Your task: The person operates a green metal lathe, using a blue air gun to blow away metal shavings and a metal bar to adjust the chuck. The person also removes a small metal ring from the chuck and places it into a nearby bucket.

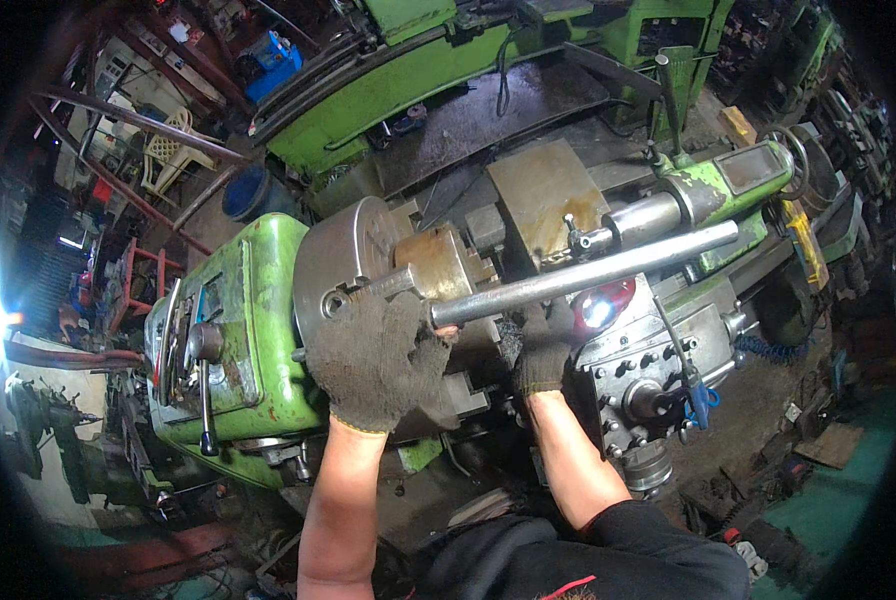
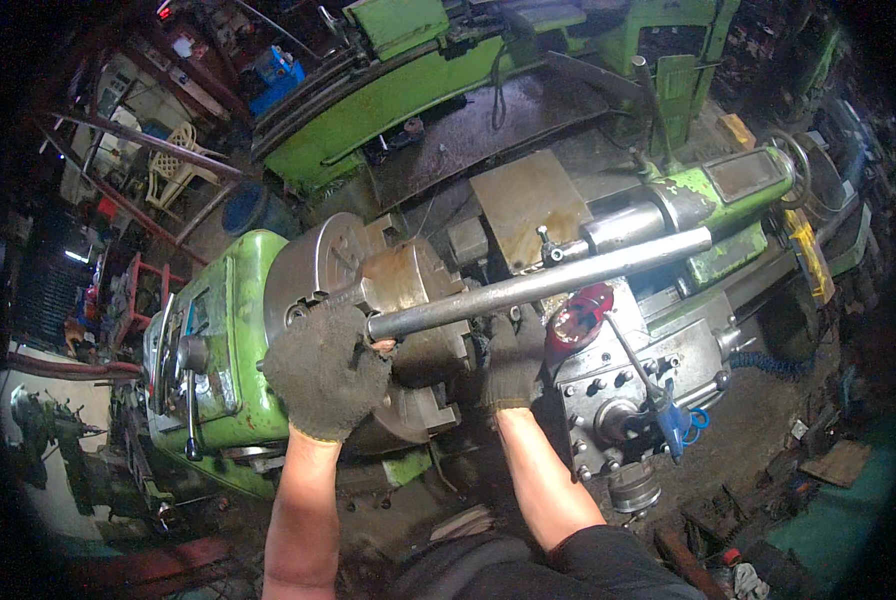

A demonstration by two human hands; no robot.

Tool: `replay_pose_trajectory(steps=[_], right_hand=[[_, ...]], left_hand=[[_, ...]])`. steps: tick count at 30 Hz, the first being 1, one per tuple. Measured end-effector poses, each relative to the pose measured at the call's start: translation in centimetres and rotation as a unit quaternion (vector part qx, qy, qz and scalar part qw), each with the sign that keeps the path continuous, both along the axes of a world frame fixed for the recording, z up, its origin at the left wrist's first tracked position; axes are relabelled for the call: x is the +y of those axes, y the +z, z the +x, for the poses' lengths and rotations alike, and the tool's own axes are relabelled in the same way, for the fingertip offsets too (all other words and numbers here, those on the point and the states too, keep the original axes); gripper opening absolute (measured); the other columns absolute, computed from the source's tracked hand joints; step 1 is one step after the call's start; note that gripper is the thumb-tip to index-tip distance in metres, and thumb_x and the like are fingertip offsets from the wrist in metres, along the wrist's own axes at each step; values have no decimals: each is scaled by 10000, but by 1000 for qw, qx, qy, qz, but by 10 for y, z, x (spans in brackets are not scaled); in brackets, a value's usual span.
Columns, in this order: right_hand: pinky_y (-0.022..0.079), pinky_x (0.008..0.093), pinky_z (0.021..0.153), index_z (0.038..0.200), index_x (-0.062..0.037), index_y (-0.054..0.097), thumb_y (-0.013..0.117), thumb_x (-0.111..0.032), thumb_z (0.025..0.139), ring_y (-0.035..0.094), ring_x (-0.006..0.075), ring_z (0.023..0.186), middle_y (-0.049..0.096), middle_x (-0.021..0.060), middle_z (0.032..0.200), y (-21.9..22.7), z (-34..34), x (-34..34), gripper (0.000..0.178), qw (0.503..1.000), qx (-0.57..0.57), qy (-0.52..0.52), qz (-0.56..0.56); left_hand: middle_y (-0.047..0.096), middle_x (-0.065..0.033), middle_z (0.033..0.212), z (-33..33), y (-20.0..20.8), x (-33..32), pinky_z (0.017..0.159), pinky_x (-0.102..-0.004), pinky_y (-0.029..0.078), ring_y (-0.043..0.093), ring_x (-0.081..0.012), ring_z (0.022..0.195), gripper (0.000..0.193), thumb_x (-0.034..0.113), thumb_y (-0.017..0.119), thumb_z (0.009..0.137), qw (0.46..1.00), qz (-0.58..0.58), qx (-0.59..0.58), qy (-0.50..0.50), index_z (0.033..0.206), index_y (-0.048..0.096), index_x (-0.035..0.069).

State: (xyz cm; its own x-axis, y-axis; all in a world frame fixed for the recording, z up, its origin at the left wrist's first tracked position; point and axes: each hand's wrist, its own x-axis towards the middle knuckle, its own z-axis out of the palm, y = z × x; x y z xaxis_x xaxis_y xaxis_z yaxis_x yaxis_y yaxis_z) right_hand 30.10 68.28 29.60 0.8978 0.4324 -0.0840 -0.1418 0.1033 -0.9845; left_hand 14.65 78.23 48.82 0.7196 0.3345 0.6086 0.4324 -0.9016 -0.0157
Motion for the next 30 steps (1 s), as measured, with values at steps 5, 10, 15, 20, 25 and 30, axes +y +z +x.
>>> replay_pose_trajectory(steps=[5,10,15,20,25,30], right_hand=[[577,283,710,1260,-5,697,670,-69,1036,696,133,855,745,57,1029,-19,10,19,235,995,47,-1,92],[565,345,1015,1394,103,661,669,-104,1062,727,197,1160,726,174,1331,-7,7,27,391,972,167,-4,165],[570,310,950,1462,62,630,647,-69,1087,724,163,1092,753,131,1249,-5,9,33,397,979,160,-5,126],[574,294,935,1603,46,525,656,-113,1096,725,161,1119,757,152,1324,-14,15,34,547,999,30,13,3],[552,261,852,1611,58,534,651,-118,1098,690,112,1002,779,120,1262,-39,12,43,554,999,36,-20,14],[518,251,753,1616,47,549,651,-125,1096,621,79,869,781,70,1149,-41,14,47,557,999,32,-14,-11]], left_hand=[[740,-111,919,4,9,13,698,-503,557,719,-377,801,307,386,866,872,999,-24,29,24,1036,788,138],[703,-126,844,11,6,32,654,-520,515,686,-382,745,310,419,854,890,999,-24,11,38,1009,781,142],[719,-148,884,21,16,42,696,-507,535,708,-409,805,260,378,814,961,996,-65,24,52,1000,774,124],[716,-162,896,29,21,54,706,-516,534,707,-418,817,261,363,795,990,995,-81,31,58,982,748,106],[723,-169,909,37,22,63,710,-518,540,710,-420,828,268,365,776,1016,993,-96,22,71,995,743,100],[722,-160,896,36,22,62,699,-518,539,707,-414,811,284,393,763,1028,992,-93,35,83,991,742,112]])
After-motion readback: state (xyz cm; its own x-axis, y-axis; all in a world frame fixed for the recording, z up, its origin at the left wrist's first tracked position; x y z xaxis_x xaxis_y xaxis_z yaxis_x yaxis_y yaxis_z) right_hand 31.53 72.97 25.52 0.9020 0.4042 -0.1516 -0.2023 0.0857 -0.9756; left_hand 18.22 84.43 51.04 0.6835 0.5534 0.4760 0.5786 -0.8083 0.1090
